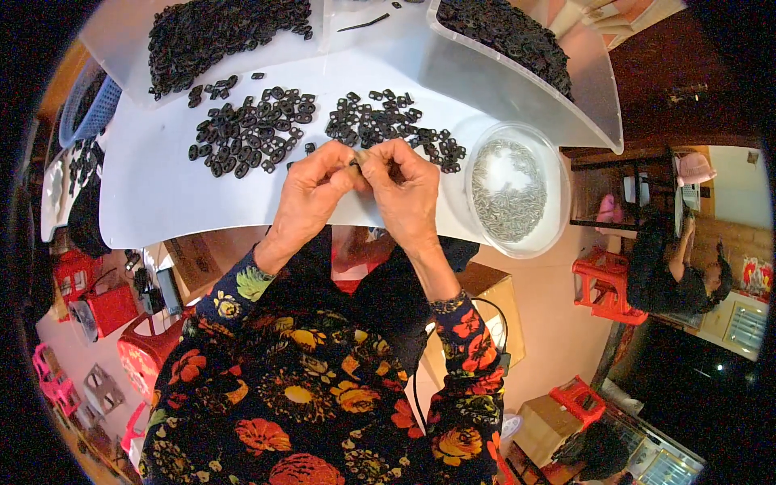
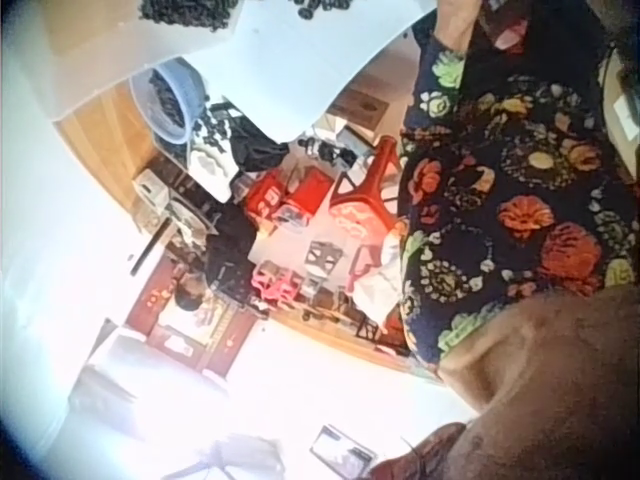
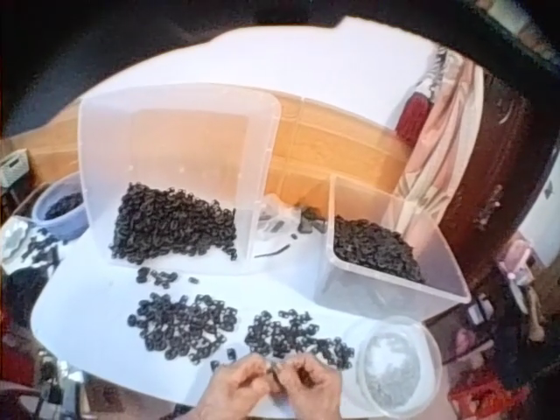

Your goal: The person assembles plastic cord locks by taking springs from a bowl, inserting them into plastic toggle pieces, and pressing the components together by hand.

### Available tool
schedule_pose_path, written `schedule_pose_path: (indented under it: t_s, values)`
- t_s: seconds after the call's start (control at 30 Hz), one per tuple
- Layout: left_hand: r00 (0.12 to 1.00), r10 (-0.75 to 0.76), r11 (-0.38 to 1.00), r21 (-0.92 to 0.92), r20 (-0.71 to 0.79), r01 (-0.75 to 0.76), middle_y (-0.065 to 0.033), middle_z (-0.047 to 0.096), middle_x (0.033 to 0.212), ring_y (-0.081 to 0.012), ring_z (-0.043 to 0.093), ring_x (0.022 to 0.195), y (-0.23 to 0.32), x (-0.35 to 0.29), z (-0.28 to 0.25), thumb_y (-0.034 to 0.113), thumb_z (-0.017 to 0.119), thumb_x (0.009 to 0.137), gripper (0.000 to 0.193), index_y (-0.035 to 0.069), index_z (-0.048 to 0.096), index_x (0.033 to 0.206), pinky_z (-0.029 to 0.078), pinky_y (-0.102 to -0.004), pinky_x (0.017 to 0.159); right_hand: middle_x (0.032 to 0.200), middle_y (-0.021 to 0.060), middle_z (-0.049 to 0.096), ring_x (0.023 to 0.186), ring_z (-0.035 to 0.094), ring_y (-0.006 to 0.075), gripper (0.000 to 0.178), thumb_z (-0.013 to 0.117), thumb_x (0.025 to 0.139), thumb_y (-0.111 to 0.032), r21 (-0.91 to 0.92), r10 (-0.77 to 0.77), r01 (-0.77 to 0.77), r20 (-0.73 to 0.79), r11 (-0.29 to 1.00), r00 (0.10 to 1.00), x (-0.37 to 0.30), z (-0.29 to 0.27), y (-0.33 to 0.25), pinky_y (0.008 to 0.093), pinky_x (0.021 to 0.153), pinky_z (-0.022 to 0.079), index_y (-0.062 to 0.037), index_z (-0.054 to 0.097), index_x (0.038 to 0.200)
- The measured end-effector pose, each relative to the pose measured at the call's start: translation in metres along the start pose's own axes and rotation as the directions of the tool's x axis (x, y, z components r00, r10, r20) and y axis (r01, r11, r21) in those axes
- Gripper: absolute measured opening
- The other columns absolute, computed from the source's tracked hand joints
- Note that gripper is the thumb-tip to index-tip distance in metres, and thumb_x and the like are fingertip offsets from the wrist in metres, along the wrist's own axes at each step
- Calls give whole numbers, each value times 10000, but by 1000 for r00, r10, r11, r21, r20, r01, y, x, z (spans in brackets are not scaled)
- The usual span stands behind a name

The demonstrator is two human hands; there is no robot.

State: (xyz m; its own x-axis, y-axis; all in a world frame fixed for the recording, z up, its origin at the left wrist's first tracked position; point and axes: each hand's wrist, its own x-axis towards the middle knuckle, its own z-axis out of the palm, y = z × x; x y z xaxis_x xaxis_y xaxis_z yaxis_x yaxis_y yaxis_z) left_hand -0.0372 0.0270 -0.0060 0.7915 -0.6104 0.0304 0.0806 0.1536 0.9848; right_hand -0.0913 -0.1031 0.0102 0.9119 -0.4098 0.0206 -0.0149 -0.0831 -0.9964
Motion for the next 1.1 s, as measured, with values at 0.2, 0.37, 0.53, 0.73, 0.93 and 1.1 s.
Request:
schedule_pose_path:
  t_s: [0.2,0.37,0.53,0.73,0.93,1.1]
  values:
    - [998,-25,999,26,-50,26,-11,614,761,-62,551,739,1,0,-2,19,490,863,76,7,560,892,450,-218,670,695,-34,573,631,477,23,141,593,910,-130,-6,46,-46,98,999,994,7,-7,-5,193,579,401,-19,607,823]
    - [998,19,998,-56,-56,-22,-21,616,743,-64,542,725,-3,0,0,25,473,872,86,7,554,896,438,-225,663,695,-41,575,653,482,23,142,612,905,-151,-24,-27,30,121,999,992,12,-9,-10,189,589,404,-13,646,892]
    - [998,-8,999,37,-60,10,-29,617,747,-65,538,720,2,-1,-2,21,473,869,89,0,555,896,433,-226,661,707,-48,578,649,463,20,100,647,872,-100,12,-11,10,114,1000,993,10,-4,-1,178,591,392,-8,635,835]
    - [995,20,1000,-21,-96,-22,-26,616,748,-59,532,718,-2,-1,0,15,477,859,80,-7,553,869,430,-218,653,692,-51,570,622,433,14,134,663,868,-132,4,-24,24,-17,1000,1000,6,5,6,180,564,369,-17,630,809]
    - [995,-12,1000,-28,-101,10,-28,620,748,-63,538,706,0,-2,0,13,476,855,88,-10,558,874,431,-217,647,687,-45,566,610,444,21,207,642,890,-221,77,51,-57,77,995,996,11,-3,-12,181,557,375,-18,649,847]
    - [996,-6,1000,-4,-90,6,-25,622,751,-60,536,704,4,-1,-1,20,481,859,81,-5,557,866,423,-209,641,688,-45,568,613,445,23,184,658,877,-196,-26,20,-18,74,999,997,10,-4,0,180,556,370,-18,652,831]
